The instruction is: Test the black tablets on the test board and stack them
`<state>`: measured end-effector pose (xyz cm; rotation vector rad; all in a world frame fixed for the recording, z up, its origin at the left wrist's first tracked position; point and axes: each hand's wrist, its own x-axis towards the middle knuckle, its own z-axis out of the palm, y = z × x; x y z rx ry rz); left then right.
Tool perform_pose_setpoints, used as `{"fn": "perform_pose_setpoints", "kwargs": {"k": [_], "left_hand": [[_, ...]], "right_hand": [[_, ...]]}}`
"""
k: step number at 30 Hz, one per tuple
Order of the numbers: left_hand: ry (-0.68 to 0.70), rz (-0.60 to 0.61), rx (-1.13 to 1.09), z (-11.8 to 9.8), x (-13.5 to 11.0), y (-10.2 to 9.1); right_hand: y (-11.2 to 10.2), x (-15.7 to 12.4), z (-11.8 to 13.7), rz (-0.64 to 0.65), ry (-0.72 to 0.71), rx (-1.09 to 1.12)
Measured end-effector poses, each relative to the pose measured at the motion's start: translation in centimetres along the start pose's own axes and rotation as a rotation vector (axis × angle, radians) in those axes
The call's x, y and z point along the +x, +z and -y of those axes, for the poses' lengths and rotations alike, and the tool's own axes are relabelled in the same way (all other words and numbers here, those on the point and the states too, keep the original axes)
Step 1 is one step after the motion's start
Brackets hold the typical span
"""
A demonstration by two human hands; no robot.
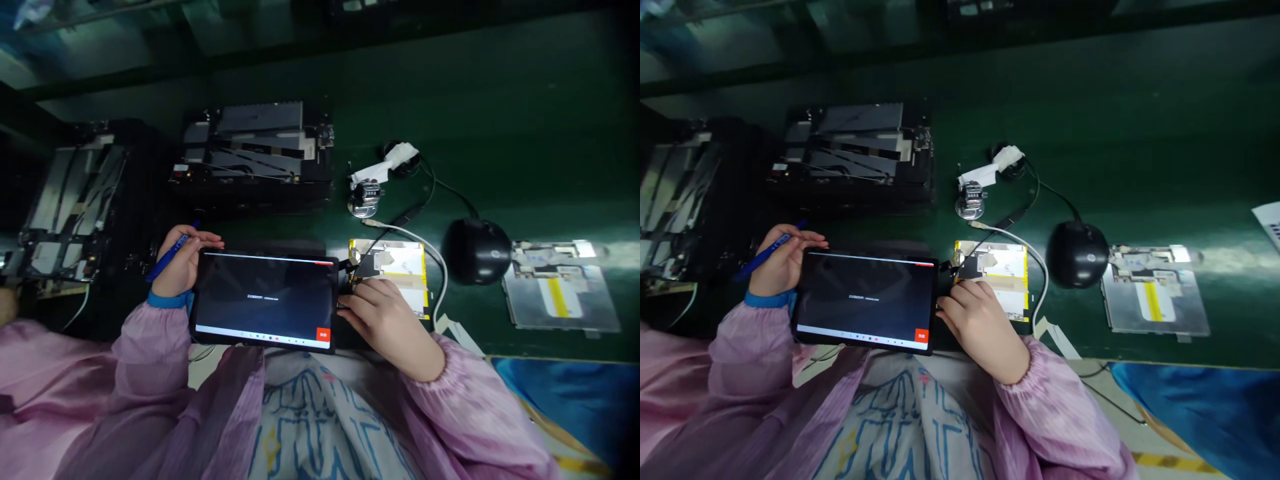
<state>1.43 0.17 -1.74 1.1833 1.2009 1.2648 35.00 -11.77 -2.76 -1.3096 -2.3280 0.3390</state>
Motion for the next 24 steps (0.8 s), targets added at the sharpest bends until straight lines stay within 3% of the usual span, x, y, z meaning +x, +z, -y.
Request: {"fn": "perform_pose_setpoints", "kwargs": {"k": [8, 16, 24], "left_hand": [[0.02, 0.059, 0.047, 0.3, -0.4, -0.7], [-0.019, 0.33, 0.529, -1.0, -0.9, -0.7], [-0.017, 0.264, 0.549, -0.6, -0.4, -0.8]], "right_hand": [[0.1, 0.1, 0.4, -0.03, 0.032, -0.037], [-0.3, 0.7, 0.3, 0.015, 0.031, -0.034], [-2.5, 1.8, -1.4, 0.009, 0.064, 0.009]]}}
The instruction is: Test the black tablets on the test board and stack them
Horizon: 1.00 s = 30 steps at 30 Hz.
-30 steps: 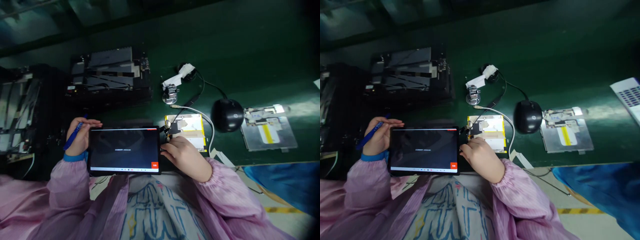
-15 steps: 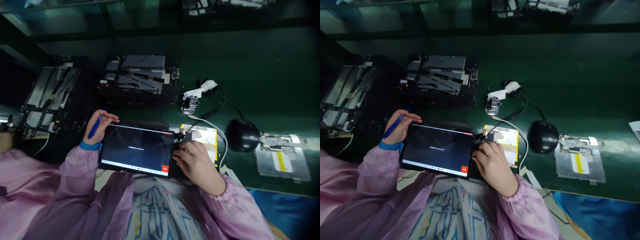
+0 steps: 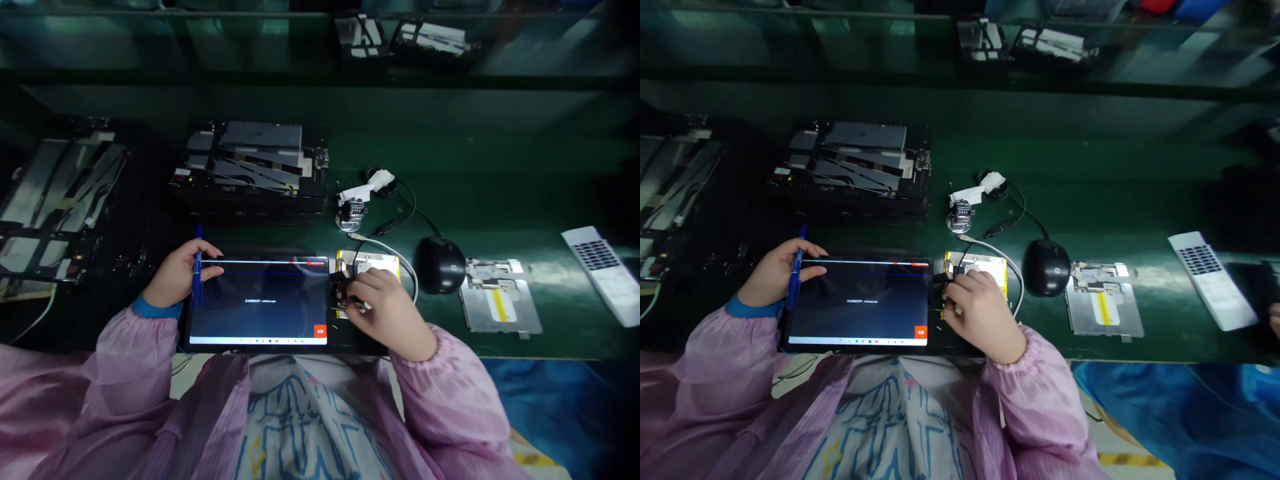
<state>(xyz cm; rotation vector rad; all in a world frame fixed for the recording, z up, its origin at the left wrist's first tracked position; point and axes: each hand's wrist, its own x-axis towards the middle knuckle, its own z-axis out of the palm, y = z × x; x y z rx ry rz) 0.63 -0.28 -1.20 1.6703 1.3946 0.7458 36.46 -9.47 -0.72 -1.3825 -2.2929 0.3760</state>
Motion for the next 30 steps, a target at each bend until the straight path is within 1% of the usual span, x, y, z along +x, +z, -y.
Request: {"fn": "perform_pose_setpoints", "kwargs": {"k": [2, 4, 6, 8, 10, 12, 14, 15, 17, 18, 19, 20, 22, 24, 26, 30], "left_hand": [[-0.002, -0.001, -0.005, -0.1, 0.1, 0.0], [-0.006, -0.011, -0.012, -0.2, 0.1, 0.0], [-0.018, -0.02, -0.014, -0.3, 0.1, 0.0], [-0.028, -0.022, -0.012, -0.4, 0.1, -0.1], [-0.03, -0.017, -0.006, -0.3, 0.0, -0.1], [-0.023, -0.014, -0.005, -0.2, 0.0, -0.2], [-0.013, -0.011, -0.008, -0.1, 0.0, -0.2], [-0.008, -0.013, -0.009, -0.1, 0.0, -0.2], [0.005, -0.017, -0.01, 0.0, 0.0, -0.2], [0.011, -0.02, -0.014, 0.1, 0.0, -0.2], [0.017, -0.023, -0.02, 0.1, 0.0, -0.2], [0.019, -0.024, -0.024, 0.2, 0.1, -0.2], [0.009, -0.018, -0.026, 0.2, 0.1, -0.2], [-0.008, -0.015, -0.017, 0.2, 0.1, -0.1], [-0.017, -0.023, -0.009, 0.0, 0.2, -0.1], [-0.018, -0.057, 0.004, -0.5, 0.4, 0.1]], "right_hand": [[-1.0, 0.6, -0.9, -0.049, 0.067, 0.066], [-1.5, 1.5, -2.0, -0.132, 0.188, 0.173], [-1.3, 2.7, -3.2, -0.225, 0.301, 0.28], [-0.5, 3.9, -4.6, -0.286, 0.351, 0.322], [0.5, 4.8, -6.0, -0.283, 0.358, 0.216], [1.4, 5.2, -7.3, -0.246, 0.372, 0.006], [1.7, 5.1, -8.0, -0.204, 0.39, -0.134], [1.6, 4.9, -8.1, -0.208, 0.398, -0.151], [0.9, 4.2, -7.5, -0.273, 0.399, -0.1], [0.5, 3.7, -6.9, -0.305, 0.389, -0.038], [0.0, 3.1, -6.1, -0.306, 0.365, 0.044], [-0.4, 2.5, -5.1, -0.271, 0.331, 0.136], [-0.9, 1.1, -3.2, -0.118, 0.254, 0.291], [-0.7, -0.2, -1.8, 0.01, 0.22, 0.342], [-0.1, -1.3, -1.2, 0.05, 0.232, 0.343], [1.3, -2.6, -1.2, 0.016, 0.216, 0.395]]}}
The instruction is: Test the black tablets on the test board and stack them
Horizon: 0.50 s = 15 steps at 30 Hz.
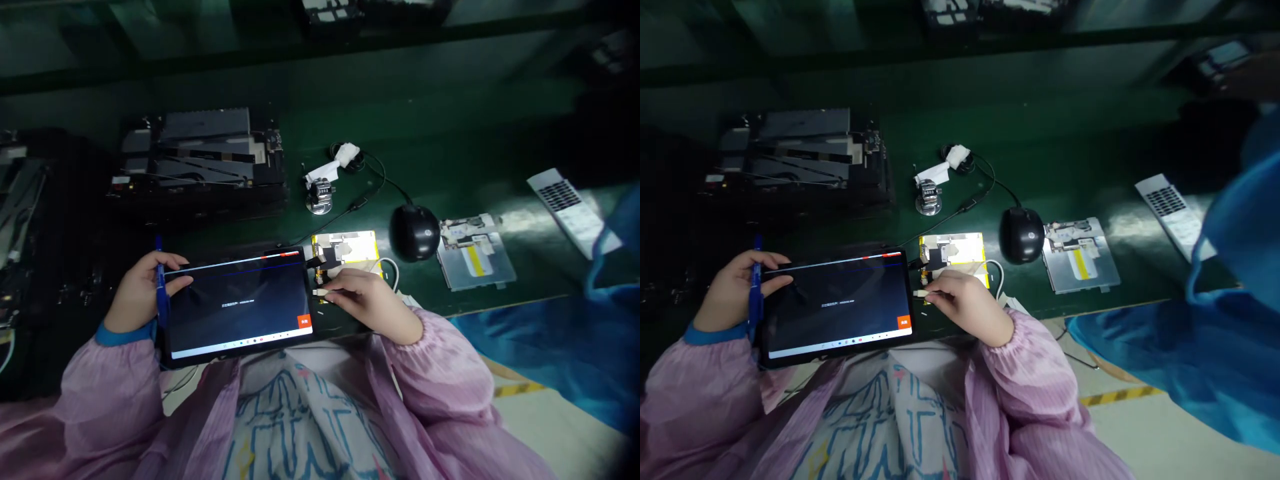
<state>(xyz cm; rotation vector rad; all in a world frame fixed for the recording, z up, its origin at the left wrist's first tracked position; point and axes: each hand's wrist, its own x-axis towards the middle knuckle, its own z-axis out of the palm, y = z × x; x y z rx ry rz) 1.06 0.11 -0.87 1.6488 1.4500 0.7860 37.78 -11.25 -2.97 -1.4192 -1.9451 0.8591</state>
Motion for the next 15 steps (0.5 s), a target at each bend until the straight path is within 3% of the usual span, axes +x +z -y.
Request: {"fn": "perform_pose_setpoints", "kwargs": {"k": [9, 15], "left_hand": [[-0.007, -0.029, 0.076, -0.1, 0.3, 0.0], [-0.07, 0.05, 0.11, -1.8, -0.1, 0.2]], "right_hand": [[0.7, -0.1, -0.8, -0.066, -0.054, 0.031], [0.7, 0.0, -1.0, -0.088, -0.04, 0.038]]}}
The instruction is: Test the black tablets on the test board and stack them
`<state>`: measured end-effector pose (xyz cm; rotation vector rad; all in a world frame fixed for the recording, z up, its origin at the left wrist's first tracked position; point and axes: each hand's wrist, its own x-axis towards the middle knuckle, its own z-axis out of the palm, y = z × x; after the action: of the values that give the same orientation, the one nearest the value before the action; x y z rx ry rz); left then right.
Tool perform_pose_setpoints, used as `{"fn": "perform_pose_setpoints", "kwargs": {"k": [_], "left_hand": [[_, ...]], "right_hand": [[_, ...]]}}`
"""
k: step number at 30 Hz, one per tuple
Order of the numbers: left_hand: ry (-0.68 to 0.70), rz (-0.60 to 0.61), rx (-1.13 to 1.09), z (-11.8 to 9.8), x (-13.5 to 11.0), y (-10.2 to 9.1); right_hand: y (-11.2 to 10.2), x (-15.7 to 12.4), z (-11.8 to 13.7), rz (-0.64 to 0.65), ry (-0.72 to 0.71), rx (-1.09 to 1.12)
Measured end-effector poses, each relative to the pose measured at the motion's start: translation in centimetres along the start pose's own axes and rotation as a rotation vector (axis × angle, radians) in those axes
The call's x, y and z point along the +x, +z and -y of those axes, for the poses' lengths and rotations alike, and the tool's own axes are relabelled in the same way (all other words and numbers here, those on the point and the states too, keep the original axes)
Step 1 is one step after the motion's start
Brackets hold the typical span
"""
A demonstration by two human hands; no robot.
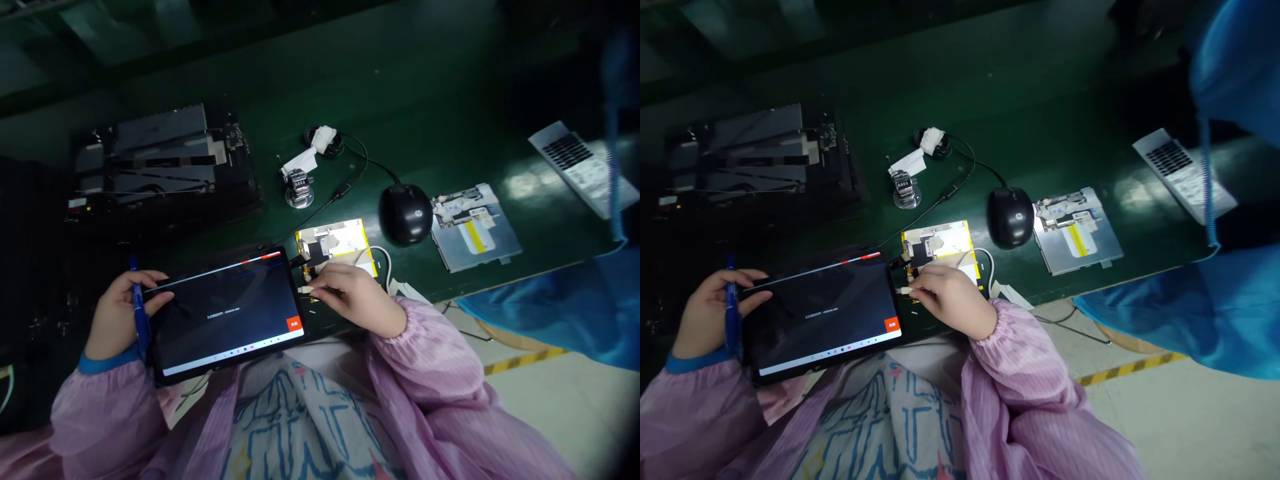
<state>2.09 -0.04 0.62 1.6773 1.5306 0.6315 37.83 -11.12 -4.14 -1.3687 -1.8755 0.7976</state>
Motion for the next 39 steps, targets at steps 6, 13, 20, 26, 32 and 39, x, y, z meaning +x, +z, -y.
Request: {"fn": "perform_pose_setpoints", "kwargs": {"k": [6, 13, 20, 26, 32, 39], "left_hand": [[0.028, -0.009, 0.041, -0.1, 0.1, 0.1], [0.037, -0.083, 0.056, 1.5, 0.7, -0.3], [0.051, -0.067, 0.119, 1.4, 0.5, -0.3], [0.053, -0.068, 0.111, 1.4, 0.5, -0.2], [0.041, 0.019, 0.08, -0.4, 0.0, 0.0], [-0.018, 0.005, 0.059, -1.6, -0.1, 0.6]], "right_hand": [[0.0, 0.0, -0.3, 0.003, -0.01, -0.005], [0.2, 0.1, -0.3, 0.005, -0.021, -0.023], [0.2, 0.0, -0.5, 0.023, -0.068, -0.027], [0.3, 0.0, -0.4, -0.031, -0.034, -0.026], [0.3, 0.0, -0.6, -0.014, -0.072, -0.034], [0.3, 0.1, -0.8, -0.041, -0.036, -0.024]]}}
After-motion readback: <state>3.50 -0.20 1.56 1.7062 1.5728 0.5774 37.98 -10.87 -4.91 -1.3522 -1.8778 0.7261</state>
